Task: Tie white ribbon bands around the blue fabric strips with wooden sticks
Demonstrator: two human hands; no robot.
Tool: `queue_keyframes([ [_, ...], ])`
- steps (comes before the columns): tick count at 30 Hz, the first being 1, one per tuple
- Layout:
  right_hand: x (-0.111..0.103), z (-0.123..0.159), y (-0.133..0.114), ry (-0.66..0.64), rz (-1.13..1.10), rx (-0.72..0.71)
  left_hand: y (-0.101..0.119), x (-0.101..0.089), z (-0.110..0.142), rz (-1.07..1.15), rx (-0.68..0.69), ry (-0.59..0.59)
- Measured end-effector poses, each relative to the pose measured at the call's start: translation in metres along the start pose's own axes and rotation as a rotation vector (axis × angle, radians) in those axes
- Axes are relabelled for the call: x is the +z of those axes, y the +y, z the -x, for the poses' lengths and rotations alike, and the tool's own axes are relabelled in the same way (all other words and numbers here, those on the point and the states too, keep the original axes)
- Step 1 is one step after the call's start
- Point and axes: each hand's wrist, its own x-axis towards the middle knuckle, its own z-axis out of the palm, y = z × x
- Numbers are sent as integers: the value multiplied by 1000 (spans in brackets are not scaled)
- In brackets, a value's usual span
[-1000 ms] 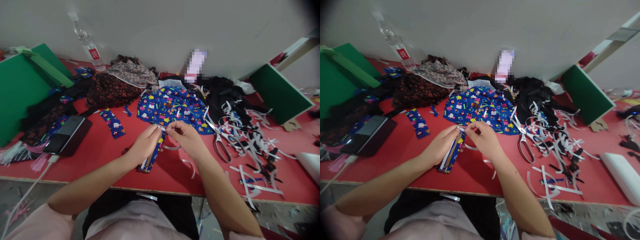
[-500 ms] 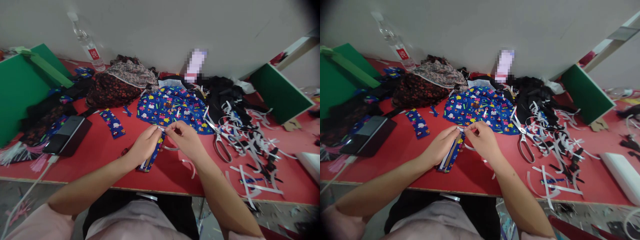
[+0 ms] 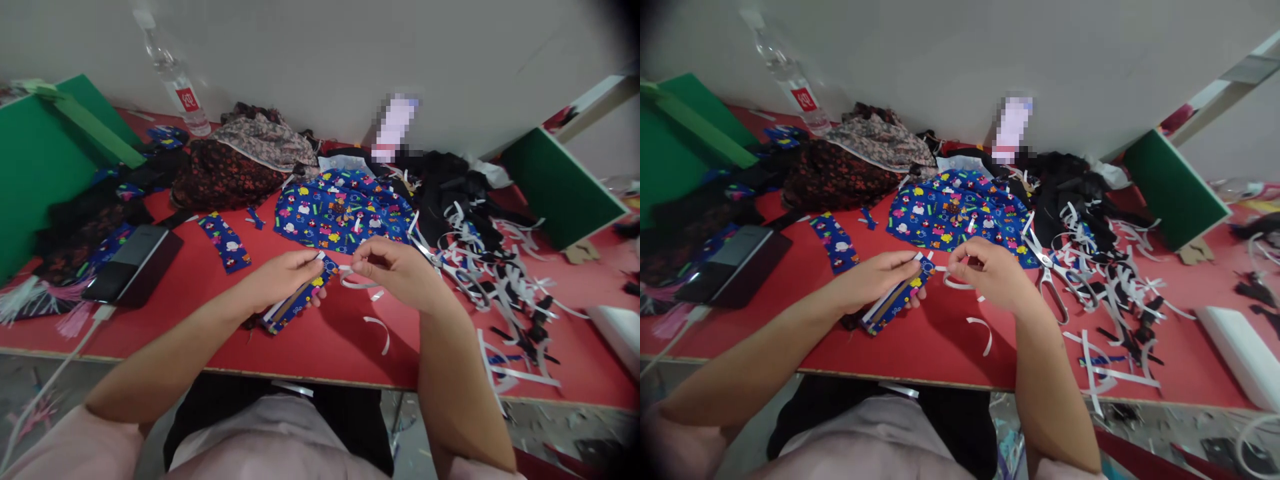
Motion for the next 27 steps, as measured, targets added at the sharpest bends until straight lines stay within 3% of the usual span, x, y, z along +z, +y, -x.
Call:
queue_keyframes([
  [2,0,1,-2,-63,43,-48,-1,-1,1,-99,23,-23],
  [6,7,2,-6,-81,144,-127,-3,1,1,-277,34,64],
  [13,25,0,-14,-147,222,-148,-5,2,3,-468,42,66],
  [27,38,0,-25,-102,369,-102,-4,-2,2,-579,29,-59],
])
